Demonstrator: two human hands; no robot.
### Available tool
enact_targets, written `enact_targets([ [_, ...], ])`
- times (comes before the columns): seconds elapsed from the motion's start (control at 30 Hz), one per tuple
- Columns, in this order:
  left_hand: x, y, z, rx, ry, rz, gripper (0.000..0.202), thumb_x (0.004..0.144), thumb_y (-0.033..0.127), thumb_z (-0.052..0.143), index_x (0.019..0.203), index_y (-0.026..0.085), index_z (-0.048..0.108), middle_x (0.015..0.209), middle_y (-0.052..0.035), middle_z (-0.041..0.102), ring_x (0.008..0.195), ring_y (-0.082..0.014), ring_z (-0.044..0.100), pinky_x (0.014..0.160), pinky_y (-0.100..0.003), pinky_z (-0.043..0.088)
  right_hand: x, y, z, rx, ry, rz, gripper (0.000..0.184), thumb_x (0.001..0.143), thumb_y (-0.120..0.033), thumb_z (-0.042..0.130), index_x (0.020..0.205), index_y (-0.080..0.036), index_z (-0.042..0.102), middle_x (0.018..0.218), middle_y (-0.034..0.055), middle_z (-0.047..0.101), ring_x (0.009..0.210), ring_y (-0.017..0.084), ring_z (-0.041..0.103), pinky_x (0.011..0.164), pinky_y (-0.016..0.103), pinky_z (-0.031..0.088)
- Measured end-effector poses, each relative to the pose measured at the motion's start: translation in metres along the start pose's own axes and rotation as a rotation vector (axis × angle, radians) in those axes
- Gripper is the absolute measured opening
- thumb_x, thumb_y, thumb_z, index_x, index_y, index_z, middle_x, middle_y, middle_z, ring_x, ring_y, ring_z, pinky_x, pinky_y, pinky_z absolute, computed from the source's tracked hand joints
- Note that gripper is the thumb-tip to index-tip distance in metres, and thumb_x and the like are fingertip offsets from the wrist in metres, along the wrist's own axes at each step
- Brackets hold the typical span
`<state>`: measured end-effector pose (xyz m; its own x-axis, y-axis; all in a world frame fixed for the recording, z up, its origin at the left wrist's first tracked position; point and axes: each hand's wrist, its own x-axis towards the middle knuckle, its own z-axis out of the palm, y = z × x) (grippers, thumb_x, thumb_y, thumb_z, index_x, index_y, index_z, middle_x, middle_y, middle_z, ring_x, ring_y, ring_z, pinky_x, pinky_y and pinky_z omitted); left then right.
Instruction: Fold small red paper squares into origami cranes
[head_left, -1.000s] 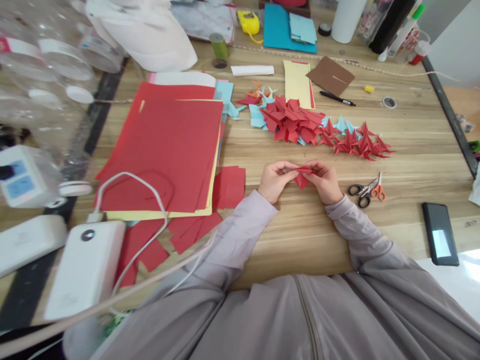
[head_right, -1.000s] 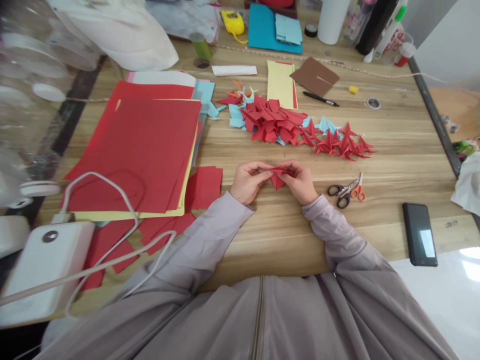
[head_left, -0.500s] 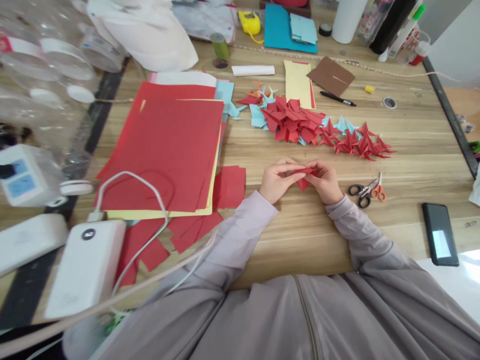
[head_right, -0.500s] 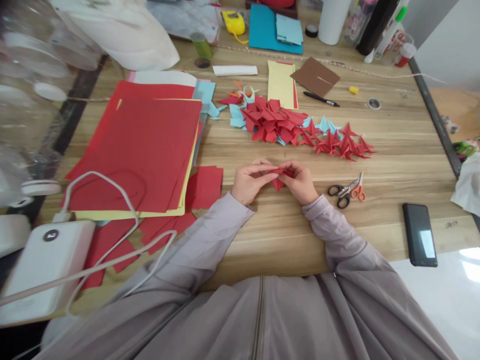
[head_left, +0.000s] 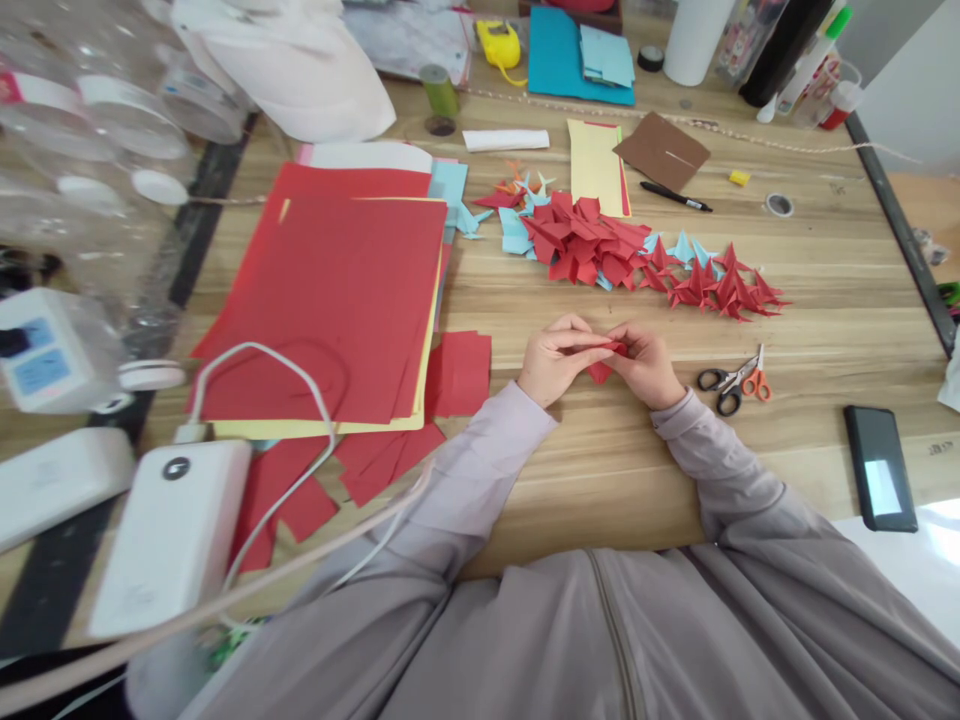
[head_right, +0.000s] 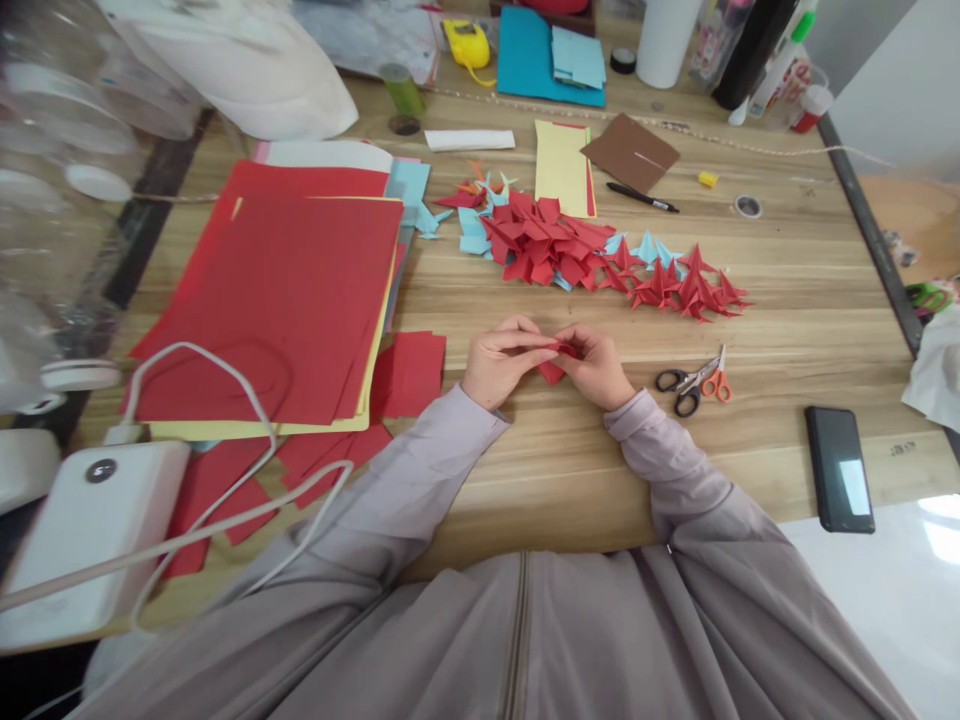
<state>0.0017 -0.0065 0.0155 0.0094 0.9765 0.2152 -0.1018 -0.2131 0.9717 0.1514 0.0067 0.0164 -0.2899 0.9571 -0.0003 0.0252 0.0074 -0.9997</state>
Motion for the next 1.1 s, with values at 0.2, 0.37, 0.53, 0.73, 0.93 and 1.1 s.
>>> enact_targets([
  [0.2, 0.0, -0.001, 0.0, 0.012, -0.024, 0.031, 0.012, 0.063, 0.028, 0.081, 0.075, 0.028, 0.077, 0.071, 0.0003, 0.056, 0.069, -0.0114, 0.052, 0.066, -0.028, 0.044, -0.001, 0.001, 0.001, -0.052, -0.021, -0.026, 0.03, 0.066, -0.041, 0.076, 0.073, -0.017, 0.059, 0.066, -0.0013, 0.061, 0.06, 0.011, 0.053, 0.059, 0.026, 0.043],
  [0.37, 0.0, 0.001, 0.001, -0.029, -0.017, 0.018, 0.008, 0.063, 0.026, 0.081, 0.07, 0.027, 0.076, 0.075, -0.0006, 0.06, 0.073, -0.012, 0.055, 0.07, -0.028, 0.045, 0.0, 0.001, 0.001, -0.077, -0.02, -0.049, 0.024, 0.067, -0.035, 0.075, 0.073, -0.017, 0.06, 0.066, -0.0019, 0.061, 0.06, 0.01, 0.052, 0.06, 0.025, 0.042],
  [0.53, -0.001, 0.003, 0.002, -0.075, -0.05, -0.029, 0.011, 0.063, 0.03, 0.081, 0.073, 0.026, 0.077, 0.078, -0.0019, 0.065, 0.075, -0.0133, 0.059, 0.075, -0.03, 0.049, 0.0, 0.001, 0.001, -0.093, -0.044, -0.066, 0.021, 0.07, -0.033, 0.072, 0.073, -0.017, 0.061, 0.065, -0.0015, 0.061, 0.061, 0.011, 0.053, 0.061, 0.026, 0.043],
  [0.73, -0.002, 0.005, 0.002, -0.136, -0.034, -0.085, 0.01, 0.06, 0.027, 0.082, 0.065, 0.024, 0.075, 0.072, -0.0012, 0.065, 0.069, -0.0123, 0.059, 0.068, -0.029, 0.049, -0.001, 0.003, 0.002, -0.072, -0.045, -0.065, 0.018, 0.069, -0.031, 0.072, 0.072, -0.017, 0.06, 0.066, -0.0014, 0.062, 0.062, 0.011, 0.054, 0.062, 0.026, 0.044],
  [0.93, -0.001, 0.008, 0.002, -0.187, -0.084, -0.132, 0.016, 0.058, 0.03, 0.083, 0.071, 0.025, 0.076, 0.081, -0.0029, 0.068, 0.08, -0.0152, 0.062, 0.079, -0.032, 0.051, -0.001, 0.006, 0.001, -0.044, -0.047, -0.044, 0.015, 0.069, -0.028, 0.072, 0.075, -0.018, 0.062, 0.07, -0.0004, 0.064, 0.066, 0.013, 0.058, 0.066, 0.029, 0.048],
  [1.1, -0.001, 0.01, 0.0, -0.233, -0.187, -0.147, 0.019, 0.064, 0.032, 0.08, 0.081, 0.026, 0.077, 0.1, -0.0064, 0.068, 0.102, -0.0199, 0.061, 0.094, -0.037, 0.047, -0.001, 0.002, 0.001, 0.076, -0.047, 0.029, 0.02, 0.065, -0.028, 0.074, 0.078, -0.017, 0.062, 0.075, 0.001, 0.068, 0.07, 0.015, 0.062, 0.065, 0.029, 0.051],
])
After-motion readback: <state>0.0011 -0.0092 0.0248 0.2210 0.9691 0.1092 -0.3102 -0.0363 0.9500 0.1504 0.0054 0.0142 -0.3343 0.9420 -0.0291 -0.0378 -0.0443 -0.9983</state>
